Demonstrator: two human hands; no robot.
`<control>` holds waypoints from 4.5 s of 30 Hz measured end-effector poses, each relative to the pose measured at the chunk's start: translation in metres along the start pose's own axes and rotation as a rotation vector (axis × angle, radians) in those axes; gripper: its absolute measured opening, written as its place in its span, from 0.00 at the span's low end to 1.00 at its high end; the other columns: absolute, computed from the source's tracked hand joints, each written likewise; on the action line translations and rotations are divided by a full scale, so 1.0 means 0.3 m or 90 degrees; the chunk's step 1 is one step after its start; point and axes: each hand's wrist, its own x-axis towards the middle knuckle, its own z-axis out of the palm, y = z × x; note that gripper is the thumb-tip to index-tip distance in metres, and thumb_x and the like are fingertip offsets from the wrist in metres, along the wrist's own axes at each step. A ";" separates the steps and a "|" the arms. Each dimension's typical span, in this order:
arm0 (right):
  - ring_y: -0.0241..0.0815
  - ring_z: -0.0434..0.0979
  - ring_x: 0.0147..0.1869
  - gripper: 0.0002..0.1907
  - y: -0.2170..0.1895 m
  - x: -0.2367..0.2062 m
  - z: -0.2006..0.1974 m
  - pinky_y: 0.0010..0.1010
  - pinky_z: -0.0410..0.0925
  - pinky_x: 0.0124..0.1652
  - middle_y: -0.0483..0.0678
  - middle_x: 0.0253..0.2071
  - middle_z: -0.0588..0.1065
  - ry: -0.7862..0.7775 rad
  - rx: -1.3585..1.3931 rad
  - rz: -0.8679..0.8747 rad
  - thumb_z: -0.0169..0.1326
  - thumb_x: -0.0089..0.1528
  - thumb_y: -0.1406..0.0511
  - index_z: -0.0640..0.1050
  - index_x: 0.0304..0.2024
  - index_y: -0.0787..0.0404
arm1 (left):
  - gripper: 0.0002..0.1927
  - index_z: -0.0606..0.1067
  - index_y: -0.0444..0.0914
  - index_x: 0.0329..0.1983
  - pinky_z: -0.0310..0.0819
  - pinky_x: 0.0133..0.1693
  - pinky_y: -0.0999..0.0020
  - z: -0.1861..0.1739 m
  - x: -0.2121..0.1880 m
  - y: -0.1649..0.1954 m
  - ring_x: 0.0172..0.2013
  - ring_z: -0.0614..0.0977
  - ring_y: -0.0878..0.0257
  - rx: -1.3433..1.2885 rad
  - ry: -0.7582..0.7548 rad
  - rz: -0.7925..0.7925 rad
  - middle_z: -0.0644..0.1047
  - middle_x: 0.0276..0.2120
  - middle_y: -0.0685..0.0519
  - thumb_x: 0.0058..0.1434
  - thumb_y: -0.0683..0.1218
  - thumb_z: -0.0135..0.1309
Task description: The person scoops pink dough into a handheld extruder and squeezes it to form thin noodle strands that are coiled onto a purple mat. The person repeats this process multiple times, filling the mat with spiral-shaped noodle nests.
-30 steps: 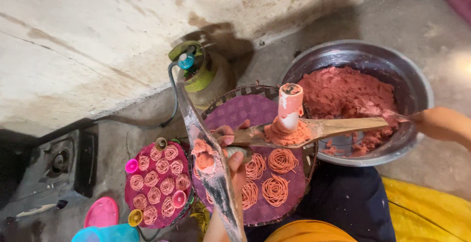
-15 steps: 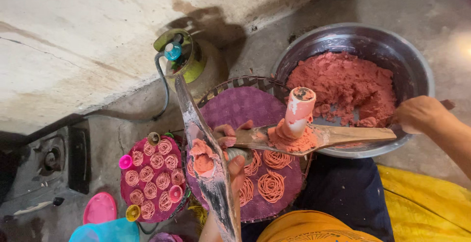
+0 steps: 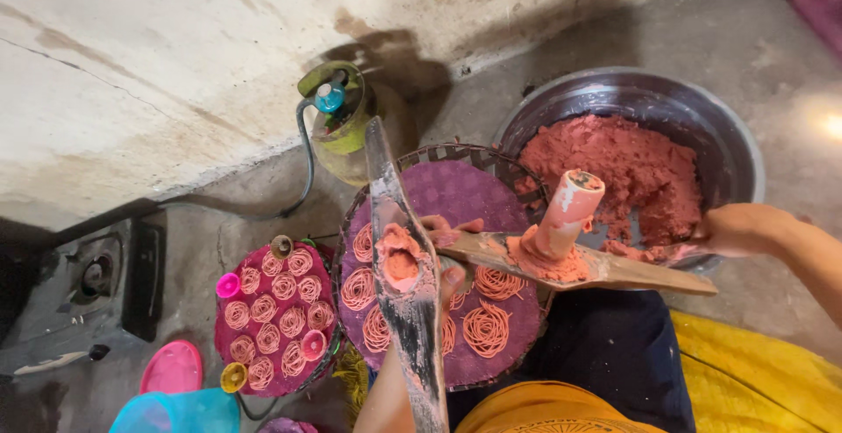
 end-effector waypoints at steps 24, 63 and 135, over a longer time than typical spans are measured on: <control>0.30 0.82 0.41 0.30 0.178 -0.478 -0.655 0.25 0.76 0.41 0.36 0.38 0.81 0.320 -0.068 -0.273 0.60 0.59 0.40 0.82 0.59 0.41 | 0.20 0.81 0.40 0.44 0.79 0.49 0.53 0.195 0.229 -0.364 0.49 0.82 0.45 0.777 -0.401 0.109 0.82 0.45 0.43 0.48 0.50 0.65; 0.36 0.81 0.36 0.19 -0.036 -0.644 -0.572 0.33 0.73 0.38 0.39 0.33 0.79 0.732 -0.316 -0.318 0.57 0.57 0.55 0.82 0.51 0.44 | 0.19 0.82 0.39 0.42 0.79 0.41 0.52 0.169 0.359 -0.439 0.41 0.83 0.41 0.907 -0.246 -0.108 0.82 0.39 0.40 0.50 0.52 0.63; 0.37 0.82 0.34 0.19 -0.221 -0.351 -0.159 0.27 0.71 0.31 0.45 0.37 0.83 0.875 0.351 0.031 0.66 0.55 0.54 0.84 0.46 0.51 | 0.27 0.75 0.37 0.59 0.75 0.51 0.58 0.222 0.393 -0.415 0.49 0.82 0.50 0.549 -0.141 -0.058 0.81 0.49 0.44 0.59 0.53 0.62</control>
